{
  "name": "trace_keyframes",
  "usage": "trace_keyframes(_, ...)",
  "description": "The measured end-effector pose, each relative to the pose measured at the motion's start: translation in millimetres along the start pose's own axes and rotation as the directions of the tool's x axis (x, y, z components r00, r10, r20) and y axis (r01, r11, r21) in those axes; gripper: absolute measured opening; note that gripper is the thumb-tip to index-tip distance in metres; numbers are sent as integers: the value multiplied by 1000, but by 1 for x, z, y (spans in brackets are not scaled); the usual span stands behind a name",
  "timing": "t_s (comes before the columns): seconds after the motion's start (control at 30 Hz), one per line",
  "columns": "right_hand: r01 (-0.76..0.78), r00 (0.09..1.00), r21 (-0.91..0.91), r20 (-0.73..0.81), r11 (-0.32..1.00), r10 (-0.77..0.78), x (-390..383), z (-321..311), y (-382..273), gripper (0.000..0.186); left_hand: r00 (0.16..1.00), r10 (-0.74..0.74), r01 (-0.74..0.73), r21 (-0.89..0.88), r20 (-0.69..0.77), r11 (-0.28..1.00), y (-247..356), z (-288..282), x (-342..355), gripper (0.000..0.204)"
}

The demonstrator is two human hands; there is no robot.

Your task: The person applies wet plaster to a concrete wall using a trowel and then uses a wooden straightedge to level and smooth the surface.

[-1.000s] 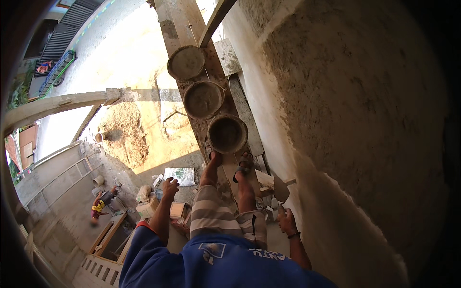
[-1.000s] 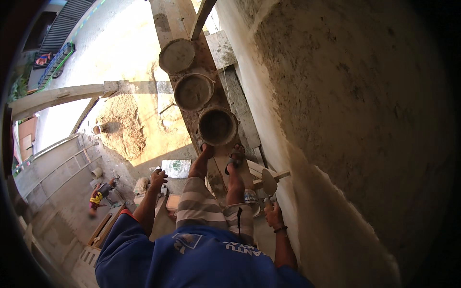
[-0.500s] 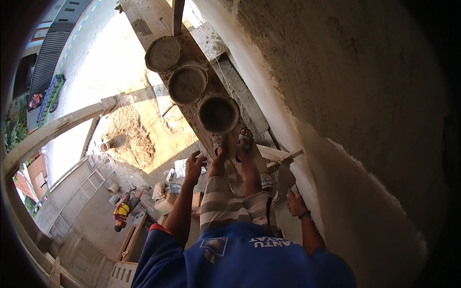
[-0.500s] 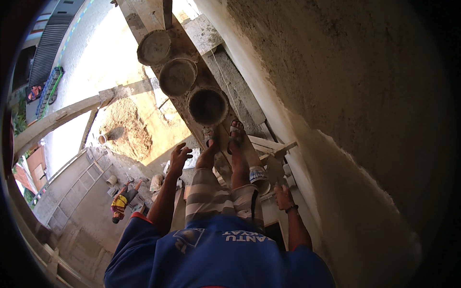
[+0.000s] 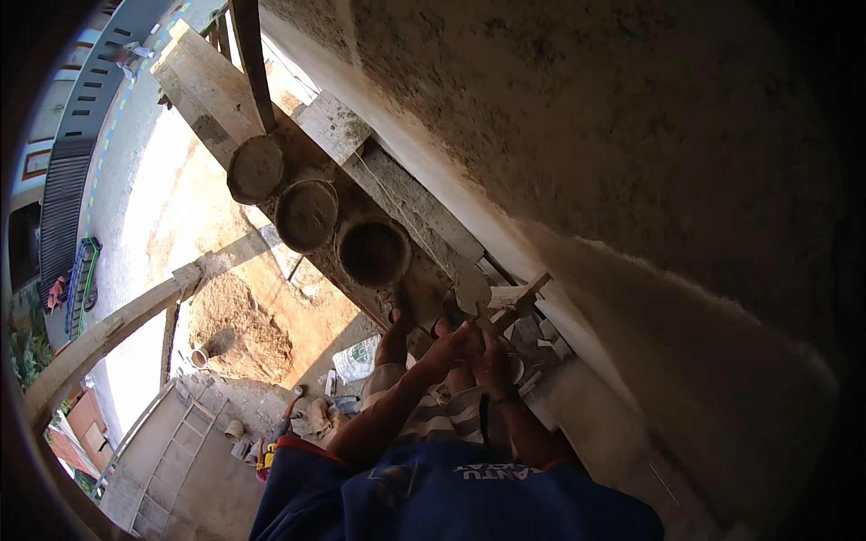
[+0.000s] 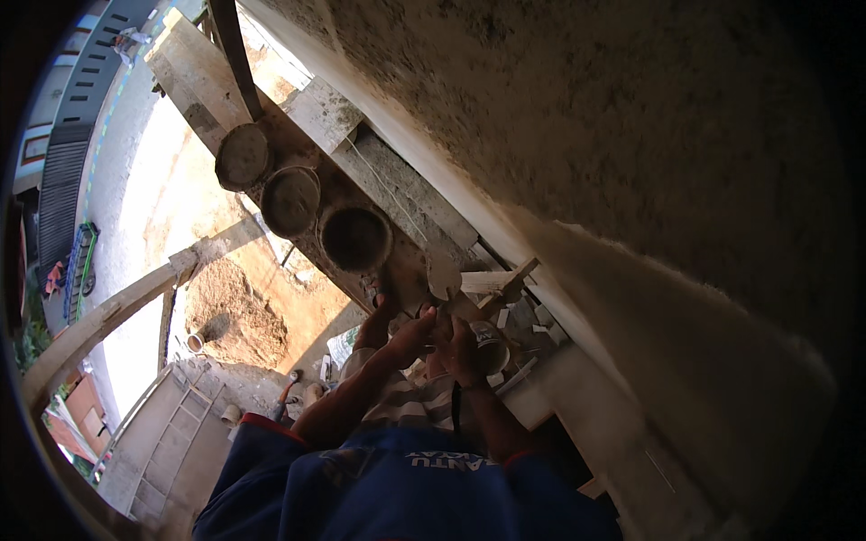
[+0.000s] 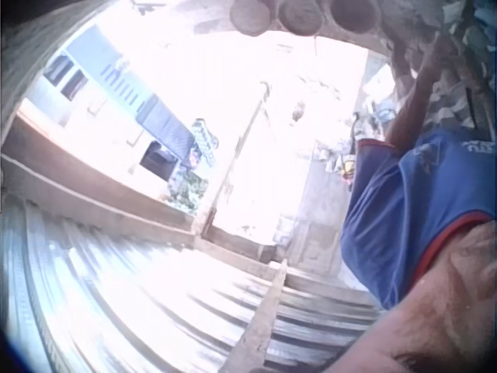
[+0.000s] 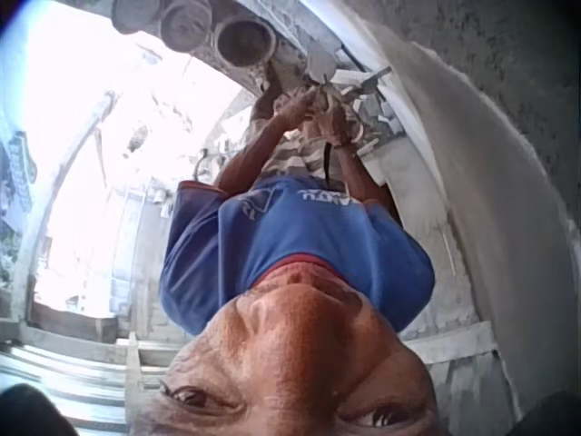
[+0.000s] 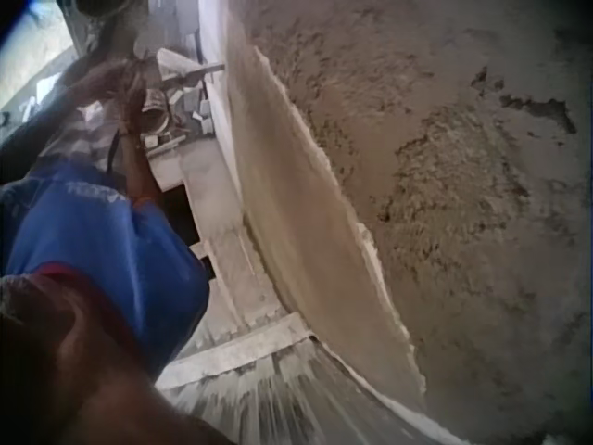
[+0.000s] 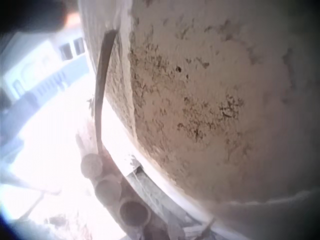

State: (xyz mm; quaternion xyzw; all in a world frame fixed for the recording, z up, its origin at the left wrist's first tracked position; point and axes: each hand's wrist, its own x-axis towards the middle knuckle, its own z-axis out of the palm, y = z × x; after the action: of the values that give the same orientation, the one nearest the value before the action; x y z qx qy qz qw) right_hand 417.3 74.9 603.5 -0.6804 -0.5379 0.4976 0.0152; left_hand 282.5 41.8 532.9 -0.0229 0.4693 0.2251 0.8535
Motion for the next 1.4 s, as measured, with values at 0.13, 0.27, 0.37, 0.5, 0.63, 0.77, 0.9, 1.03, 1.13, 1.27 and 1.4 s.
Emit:
trace_keyframes(0.13, 162, 986, 150, -57, 975, -155, 3, 25, 21, 39, 921, 389, -263, 721, -9, 641, -6, 5, 5, 40)
trace_keyframes(0.27, 274, 942, 14, -205, 962, -265, 10, 5, 84, 26, 962, 116, -199, -347, -246, 916, -25, -10, 36, 45)
trace_keyframes(0.37, -156, 960, 102, -218, 982, 176, 15, -30, 165, 39, 933, 137, -252, -332, -334, 909, -60, -47, 62, 42)
trace_keyframes(0.5, -360, 930, -105, -125, 927, 347, 10, -47, 322, 36, 921, 87, -212, -301, -380, 930, -94, -58, 92, 43)
trace_keyframes(0.63, -375, 889, -463, 65, 803, 453, 16, -27, 421, 28, 912, 0, -113, -249, -411, 962, -131, -65, 121, 47)
trace_keyframes(0.77, -108, 858, -717, 283, 688, 429, 68, 22, 463, 66, 894, -107, -21, -280, -434, 960, -157, -84, 134, 43)
trace_keyframes(0.9, 373, 841, -730, 527, 573, 123, 104, 69, 552, 73, 890, -101, -2, -224, -445, 975, -163, -84, 156, 41)
trace_keyframes(1.03, 548, 771, -688, 637, 476, 33, 123, 81, 604, 64, 888, 17, -54, -67, -459, 996, -157, -81, 161, 44)
trace_keyframes(1.13, 540, 770, -650, 639, 535, -1, 126, 81, 594, 63, 873, 9, -39, -51, -488, 998, -150, -82, 156, 45)
trace_keyframes(1.27, 218, 831, -644, 516, 733, 207, 129, 51, 554, 67, 855, -9, -92, -170, -519, 981, -159, -91, 154, 40)
trace_keyframes(1.4, -91, 889, -599, 311, 795, 336, 130, 5, 497, 71, 811, -7, -102, -152, -585, 983, -167, -89, 161, 37)
